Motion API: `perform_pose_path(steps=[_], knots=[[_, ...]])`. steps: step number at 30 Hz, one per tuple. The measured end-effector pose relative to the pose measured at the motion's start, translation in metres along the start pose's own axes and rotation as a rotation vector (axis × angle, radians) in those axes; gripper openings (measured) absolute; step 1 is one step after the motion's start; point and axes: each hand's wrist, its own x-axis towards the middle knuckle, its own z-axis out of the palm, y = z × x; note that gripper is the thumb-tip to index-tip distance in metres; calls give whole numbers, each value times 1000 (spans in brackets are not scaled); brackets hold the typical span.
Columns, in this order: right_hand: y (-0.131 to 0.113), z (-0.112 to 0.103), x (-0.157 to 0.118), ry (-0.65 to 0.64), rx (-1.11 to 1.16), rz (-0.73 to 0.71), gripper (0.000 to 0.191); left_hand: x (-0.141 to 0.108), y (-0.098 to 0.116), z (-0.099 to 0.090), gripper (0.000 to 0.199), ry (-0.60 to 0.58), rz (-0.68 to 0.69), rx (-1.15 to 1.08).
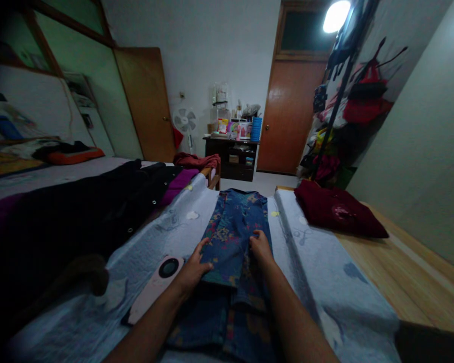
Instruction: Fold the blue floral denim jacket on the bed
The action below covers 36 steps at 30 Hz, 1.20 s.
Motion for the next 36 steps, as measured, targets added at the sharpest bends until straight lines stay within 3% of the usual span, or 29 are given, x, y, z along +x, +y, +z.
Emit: perform_pose_path(steps=[3, 5, 8, 13, 16, 20, 23, 26, 29, 36], knots=[[-10, 3, 16, 9, 31, 75, 35, -6, 3, -9, 69, -18, 77, 120], [-15, 6, 25, 15, 40, 103, 34, -7, 0, -16, 58, -33, 53, 256], [-18, 12, 37, 16, 43, 131, 28, -7, -6, -26, 52, -16, 28, 487], [-24, 24, 56, 10, 52, 128, 26, -10, -5, -32, 49, 5, 149, 733], [-27, 27, 67, -6, 27, 79, 25, -14, -2, -35, 49, 9, 210, 764], [-26, 24, 81, -12, -71, -62, 23, -17, -1, -41, 45, -2, 148, 906], [-20, 21, 87, -3, -184, -189, 29, -8, 11, -33, 53, 117, 271, 1071], [-12, 20, 89, -1, -288, -275, 41, 25, 30, -14, 54, 118, 437, 1143], [-3, 23, 89, 4, -373, -320, 40, 82, 38, 5, 50, 53, 432, 1199], [6, 30, 86, 82, -688, -433, 38, 222, 20, 32, 53, -83, 400, 1200]])
